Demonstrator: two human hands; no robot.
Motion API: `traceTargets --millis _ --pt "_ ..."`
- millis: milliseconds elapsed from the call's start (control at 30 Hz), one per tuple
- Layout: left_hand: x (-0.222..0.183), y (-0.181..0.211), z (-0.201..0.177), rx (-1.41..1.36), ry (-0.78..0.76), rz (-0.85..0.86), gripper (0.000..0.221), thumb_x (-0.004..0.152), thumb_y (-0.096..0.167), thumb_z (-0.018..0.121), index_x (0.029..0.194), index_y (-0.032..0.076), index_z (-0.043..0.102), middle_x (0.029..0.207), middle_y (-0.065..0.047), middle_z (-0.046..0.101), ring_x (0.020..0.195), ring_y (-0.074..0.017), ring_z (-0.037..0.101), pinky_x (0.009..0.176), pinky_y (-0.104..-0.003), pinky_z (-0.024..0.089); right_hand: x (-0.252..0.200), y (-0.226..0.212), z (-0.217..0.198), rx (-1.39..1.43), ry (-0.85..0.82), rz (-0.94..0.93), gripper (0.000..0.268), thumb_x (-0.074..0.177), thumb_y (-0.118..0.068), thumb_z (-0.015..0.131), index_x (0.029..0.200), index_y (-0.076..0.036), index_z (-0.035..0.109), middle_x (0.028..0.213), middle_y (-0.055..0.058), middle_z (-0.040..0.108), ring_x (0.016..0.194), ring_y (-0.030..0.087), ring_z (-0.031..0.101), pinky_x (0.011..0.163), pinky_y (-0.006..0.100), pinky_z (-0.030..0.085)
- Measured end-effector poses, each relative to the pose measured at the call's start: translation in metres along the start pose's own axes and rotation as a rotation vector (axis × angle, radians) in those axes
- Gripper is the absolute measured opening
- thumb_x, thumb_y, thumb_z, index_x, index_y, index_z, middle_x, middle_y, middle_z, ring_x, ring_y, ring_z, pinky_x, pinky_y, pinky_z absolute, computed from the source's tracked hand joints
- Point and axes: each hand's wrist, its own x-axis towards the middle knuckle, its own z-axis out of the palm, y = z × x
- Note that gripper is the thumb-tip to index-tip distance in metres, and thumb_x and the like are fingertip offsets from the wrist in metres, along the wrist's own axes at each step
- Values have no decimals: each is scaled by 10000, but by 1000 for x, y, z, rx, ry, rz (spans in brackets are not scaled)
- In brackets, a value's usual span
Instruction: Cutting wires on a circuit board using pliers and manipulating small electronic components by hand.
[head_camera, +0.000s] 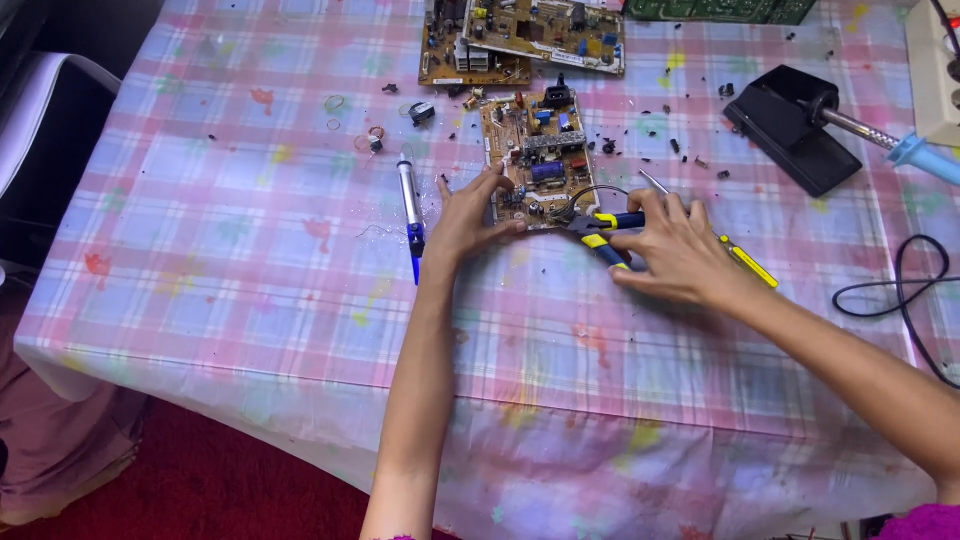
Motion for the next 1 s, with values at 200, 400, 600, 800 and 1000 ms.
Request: traceTargets --millis 200,400,600,800,1000 --pt "4 -8 5 12 6 5 488 679 355 784 1078 218 537 1384 -88 415 1274 -322 372 955 -747 5 15 39 21 288 -128 -50 266 709 -530 578 835 -299 620 1117 5 320 1084 346 465 833 403 352" --pt "5 -5 3 5 -9 -17 494 669 343 794 1080 222 548 1385 -81 415 1283 -316 362 964 -739 -2 22 45 14 212 -97 -130 285 698 -514 572 868 -293 628 1153 18 344 1100 321 452 917 416 302" --pt "4 2 -1 0 -19 -25 491 672 319 794 1084 214 550 1388 -78 412 1279 -320 367 968 -738 12 26 46 16 122 -90 -125 330 706 -526 531 980 -369 626 1145 14 350 1067 301 458 903 436 287" --pt "4 3 -1 6 -16 -40 493 661 321 797 1078 220 555 1391 -63 411 1282 -308 367 983 -724 0 25 27 -6 3 -100 -129 304 697 -532 511 915 -355 629 1146 27 371 1038 287 473 885 437 311" --pt "5 2 1 1 -4 -43 491 661 266 802 1084 211 559 1381 -67 421 1270 -299 384 998 -704 -8 26 24 -9 13 -73 -187 278 713 -502 501 776 -248 595 1162 54 415 1050 296 472 858 462 335"
